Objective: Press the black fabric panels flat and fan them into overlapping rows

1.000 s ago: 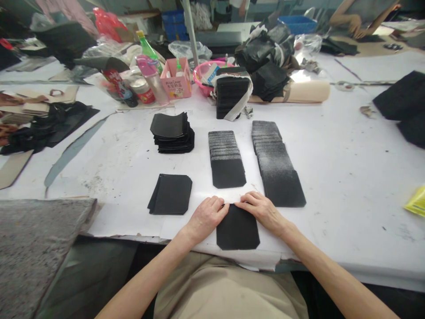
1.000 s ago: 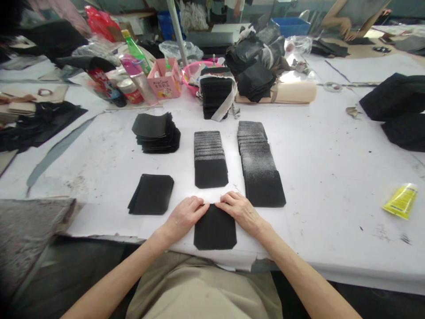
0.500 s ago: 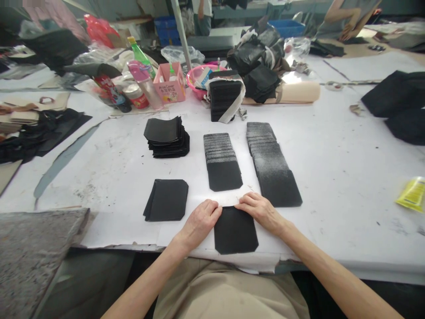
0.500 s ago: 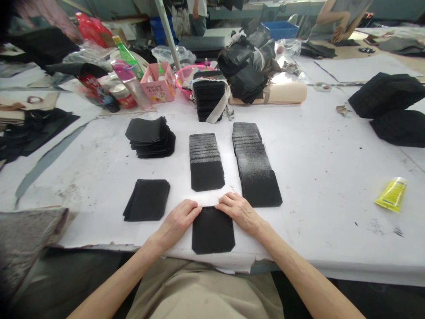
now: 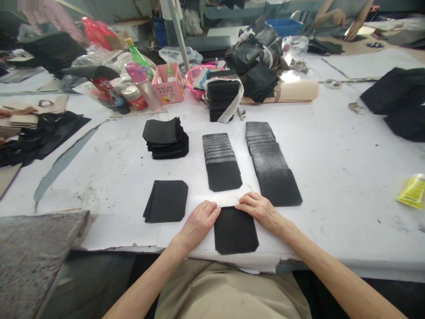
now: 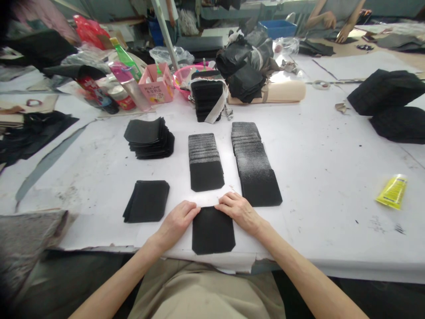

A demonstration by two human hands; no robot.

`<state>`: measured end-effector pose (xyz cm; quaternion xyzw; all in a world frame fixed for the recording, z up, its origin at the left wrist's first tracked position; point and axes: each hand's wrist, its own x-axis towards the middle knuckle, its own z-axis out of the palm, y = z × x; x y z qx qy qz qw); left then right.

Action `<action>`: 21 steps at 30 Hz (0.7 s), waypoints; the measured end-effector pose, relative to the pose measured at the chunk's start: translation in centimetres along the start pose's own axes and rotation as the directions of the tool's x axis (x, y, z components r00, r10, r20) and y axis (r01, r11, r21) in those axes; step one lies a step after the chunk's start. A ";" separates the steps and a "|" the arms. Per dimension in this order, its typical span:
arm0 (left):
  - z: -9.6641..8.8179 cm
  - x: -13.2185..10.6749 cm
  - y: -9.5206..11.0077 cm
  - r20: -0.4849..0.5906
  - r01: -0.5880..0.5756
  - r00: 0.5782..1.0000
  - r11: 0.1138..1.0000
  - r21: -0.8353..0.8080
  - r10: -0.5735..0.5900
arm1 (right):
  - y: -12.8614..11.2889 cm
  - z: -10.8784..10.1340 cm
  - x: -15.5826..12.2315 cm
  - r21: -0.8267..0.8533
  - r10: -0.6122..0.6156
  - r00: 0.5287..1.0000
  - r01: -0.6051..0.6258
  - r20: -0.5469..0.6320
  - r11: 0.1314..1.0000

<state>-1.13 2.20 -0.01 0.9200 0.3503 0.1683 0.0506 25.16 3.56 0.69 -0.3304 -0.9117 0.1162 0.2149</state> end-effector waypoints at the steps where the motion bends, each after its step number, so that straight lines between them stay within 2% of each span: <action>1: -0.1 0.0 0.0 0.000 -0.005 1.000 1.000 0.007 0.005 | 0.1 0.0 0.0 0.002 0.001 1.000 -0.001 0.003 1.000; 8: -0.3 0.1 0.0 0.016 -0.049 0.999 0.995 0.085 0.048 | 0.3 -0.2 -0.3 0.011 0.006 0.999 -0.007 0.041 1.000; 21: -0.5 0.2 0.0 0.014 -0.083 0.997 0.992 0.097 0.082 | 0.2 0.1 -0.4 -0.006 -0.001 0.999 0.001 0.032 1.000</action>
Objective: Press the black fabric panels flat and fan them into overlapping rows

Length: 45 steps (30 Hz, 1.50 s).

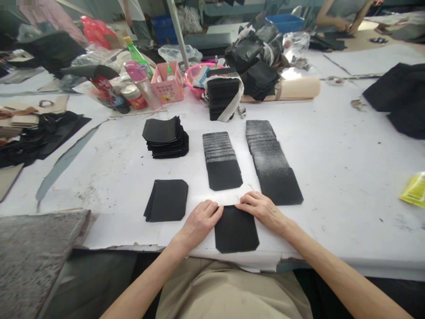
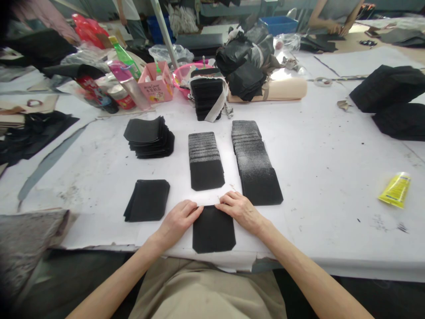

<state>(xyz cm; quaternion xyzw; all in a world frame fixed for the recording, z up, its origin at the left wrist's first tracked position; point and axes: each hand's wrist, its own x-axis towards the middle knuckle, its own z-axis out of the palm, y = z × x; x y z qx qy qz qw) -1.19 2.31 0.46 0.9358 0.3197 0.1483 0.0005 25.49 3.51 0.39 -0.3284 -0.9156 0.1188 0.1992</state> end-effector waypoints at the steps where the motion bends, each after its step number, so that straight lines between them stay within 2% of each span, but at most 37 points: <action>1: 0.0 0.0 0.0 0.005 -0.003 1.000 1.000 0.011 0.003 | 0.0 0.0 0.0 -0.002 0.001 1.000 -0.001 0.003 1.000; 10: -0.2 0.0 0.2 0.057 -0.046 0.997 0.996 0.075 0.041 | 0.3 -0.3 -0.1 0.016 0.008 0.999 -0.009 0.051 1.000; 18: -0.2 -0.6 0.2 0.046 -0.009 0.999 0.998 0.060 0.007 | 0.5 -1.2 -0.7 0.007 0.028 0.997 -0.029 0.073 1.000; 27: -0.2 -1.1 0.2 0.024 -0.008 1.000 0.999 0.046 0.007 | 1.1 -1.0 -1.9 -0.001 0.067 0.996 -0.067 0.061 0.998; 33: -0.5 -0.1 0.4 0.131 0.019 0.991 0.997 0.068 -0.027 | 0.5 -1.0 -2.2 -0.004 0.108 0.994 -0.108 0.015 0.994; 38: -1.0 1.1 1.0 0.248 -0.015 0.969 0.992 0.125 -0.017 | 0.3 -0.8 -2.3 -0.024 0.099 0.995 -0.099 0.002 0.995; 45: -1.6 1.5 1.4 0.306 -0.015 0.951 0.982 0.187 -0.044 | 0.0 -0.9 -2.9 -0.040 0.132 0.991 -0.132 0.008 0.990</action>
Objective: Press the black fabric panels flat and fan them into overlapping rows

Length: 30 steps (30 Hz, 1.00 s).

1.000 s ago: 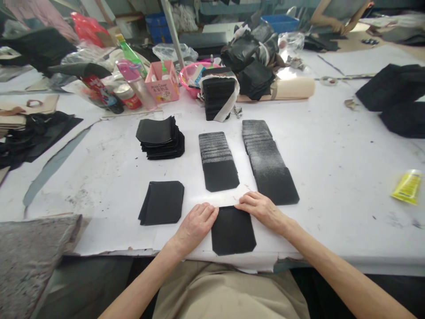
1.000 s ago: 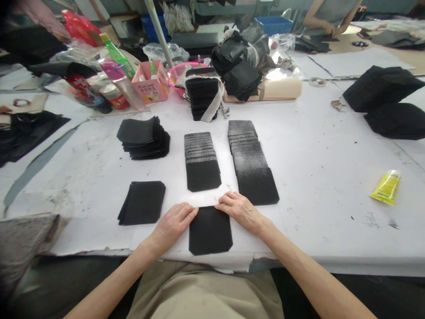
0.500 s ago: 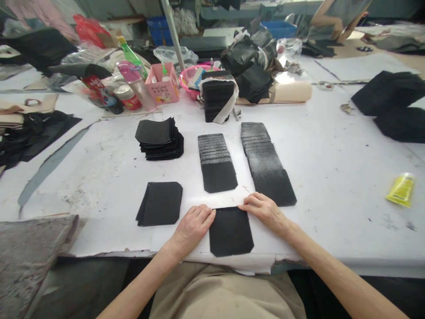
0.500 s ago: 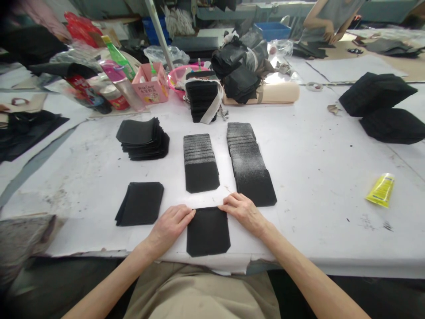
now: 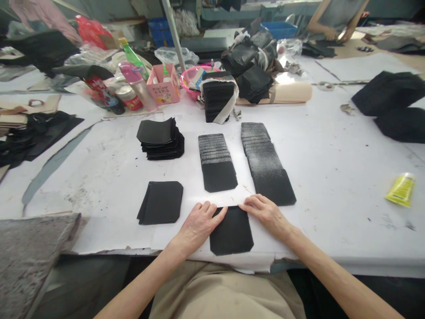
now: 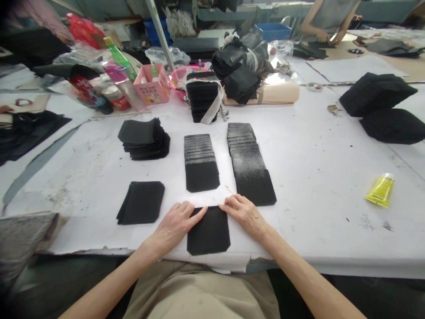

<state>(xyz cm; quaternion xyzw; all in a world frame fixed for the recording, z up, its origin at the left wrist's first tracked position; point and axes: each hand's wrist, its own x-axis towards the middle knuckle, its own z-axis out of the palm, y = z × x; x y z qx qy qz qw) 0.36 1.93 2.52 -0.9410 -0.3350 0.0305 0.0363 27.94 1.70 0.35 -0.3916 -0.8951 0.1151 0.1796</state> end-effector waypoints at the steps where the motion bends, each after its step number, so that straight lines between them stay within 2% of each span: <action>1: -0.1 0.0 0.0 0.005 0.005 1.000 1.000 -0.002 -0.005 | 0.0 0.0 -0.1 -0.010 0.007 1.000 -0.007 -0.005 1.000; 11: -0.7 1.5 1.1 0.014 0.054 0.998 0.998 -0.010 -0.054 | -1.7 0.8 0.3 -0.165 0.023 0.997 -0.036 -0.075 0.986; 24: -1.2 1.3 1.4 -0.025 0.097 0.995 0.995 -0.026 -0.097 | -2.1 1.3 -1.0 -0.105 0.195 0.972 -0.210 -0.134 0.972; 30: -0.5 0.9 1.8 -0.069 0.125 0.990 0.992 -0.029 -0.127 | -2.4 1.5 -1.4 -0.145 0.202 0.957 -0.235 -0.206 0.961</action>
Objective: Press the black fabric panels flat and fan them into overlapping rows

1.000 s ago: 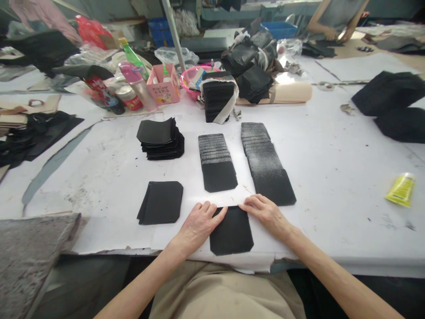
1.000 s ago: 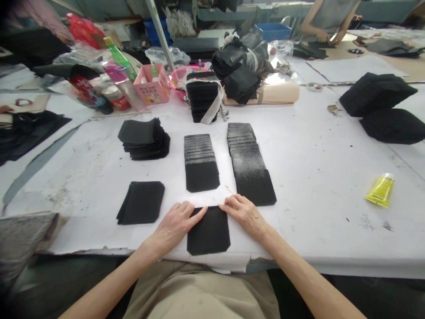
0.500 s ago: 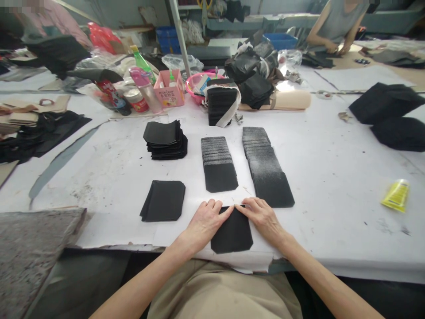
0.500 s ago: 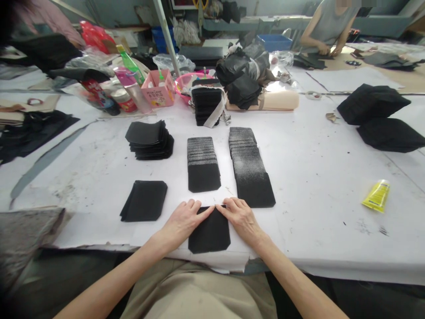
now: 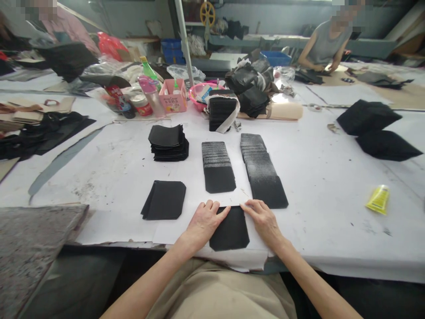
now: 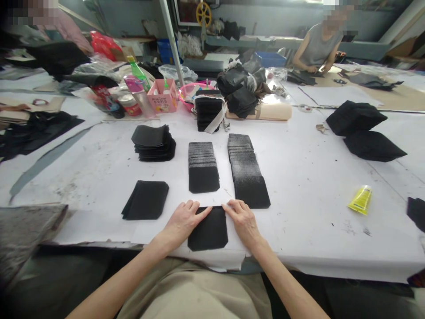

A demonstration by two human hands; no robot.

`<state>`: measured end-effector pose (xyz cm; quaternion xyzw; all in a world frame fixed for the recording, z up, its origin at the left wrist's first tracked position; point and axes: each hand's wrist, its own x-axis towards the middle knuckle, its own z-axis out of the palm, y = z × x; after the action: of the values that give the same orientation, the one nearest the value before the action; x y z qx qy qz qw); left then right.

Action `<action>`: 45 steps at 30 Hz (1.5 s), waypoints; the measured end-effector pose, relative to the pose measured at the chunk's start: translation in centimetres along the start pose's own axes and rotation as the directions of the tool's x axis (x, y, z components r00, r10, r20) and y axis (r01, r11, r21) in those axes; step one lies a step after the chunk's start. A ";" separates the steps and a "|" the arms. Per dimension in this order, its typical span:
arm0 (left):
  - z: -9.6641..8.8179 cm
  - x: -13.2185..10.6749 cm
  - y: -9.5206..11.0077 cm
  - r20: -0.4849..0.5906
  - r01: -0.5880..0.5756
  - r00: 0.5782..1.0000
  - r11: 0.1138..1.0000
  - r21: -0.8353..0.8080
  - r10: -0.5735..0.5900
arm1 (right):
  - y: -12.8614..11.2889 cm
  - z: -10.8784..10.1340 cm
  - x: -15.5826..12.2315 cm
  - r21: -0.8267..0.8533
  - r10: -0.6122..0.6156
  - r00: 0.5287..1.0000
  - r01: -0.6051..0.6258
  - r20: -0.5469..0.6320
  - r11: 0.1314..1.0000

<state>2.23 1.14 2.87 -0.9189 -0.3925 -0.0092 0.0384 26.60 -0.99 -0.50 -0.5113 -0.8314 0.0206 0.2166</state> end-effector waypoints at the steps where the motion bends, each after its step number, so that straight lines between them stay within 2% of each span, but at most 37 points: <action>1: 0.1 0.0 0.1 -0.012 0.005 1.000 1.000 -0.001 -0.005 | -0.1 0.0 0.1 -0.014 -0.007 1.000 0.007 -0.006 1.000; 6: 0.6 -0.1 0.3 -0.062 0.018 0.998 1.000 -0.021 -0.019 | -1.1 0.3 1.1 -0.047 -0.096 0.994 0.098 0.051 0.994; 9: 0.9 -0.4 0.3 -0.097 0.032 0.995 0.998 -0.047 -0.036 | -1.4 0.6 1.5 -0.059 -0.109 0.991 0.114 0.073 0.992; 20: 2.6 -3.0 -0.3 -0.216 0.118 0.966 0.985 -0.124 -0.143 | -1.7 0.7 1.4 -0.129 -0.112 0.993 0.114 0.026 0.985; 24: 3.2 -3.8 -0.4 -0.277 0.154 0.941 0.974 -0.163 -0.195 | -1.6 0.7 1.2 -0.141 -0.106 0.994 0.106 0.008 0.984; 28: 3.7 -4.7 -0.7 -0.334 0.167 0.909 0.951 -0.259 -0.251 | -1.5 0.6 1.1 -0.081 -0.052 0.998 0.050 -0.025 0.996; 32: 4.1 -5.1 -0.9 -0.348 0.155 0.895 0.926 -0.344 -0.279 | -2.6 0.7 2.0 0.049 0.016 0.998 -0.013 -0.058 0.999; 37: 4.1 -5.2 -0.9 -0.336 0.155 0.890 0.897 -0.414 -0.309 | -4.1 0.8 4.1 0.028 0.054 0.997 -0.055 0.055 0.998; 39: 4.0 -5.2 -0.9 -0.320 0.159 0.892 0.884 -0.440 -0.320 | -4.0 0.7 4.9 0.018 0.091 0.987 -0.094 0.129 0.995; 42: 3.6 -5.3 -0.9 -0.293 0.173 0.892 0.861 -0.479 -0.343 | -3.2 0.3 5.8 0.086 0.127 0.963 -0.151 0.237 0.985; 45: 2.8 -5.2 -0.9 -0.270 0.209 0.875 0.818 -0.535 -0.401 | -2.8 0.0 6.1 0.160 0.145 0.948 -0.196 0.283 0.968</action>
<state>-2.03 -1.81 -0.11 -0.8028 -0.5072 -0.2877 -0.1243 21.91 2.88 2.28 -0.5513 -0.8001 0.1862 0.1457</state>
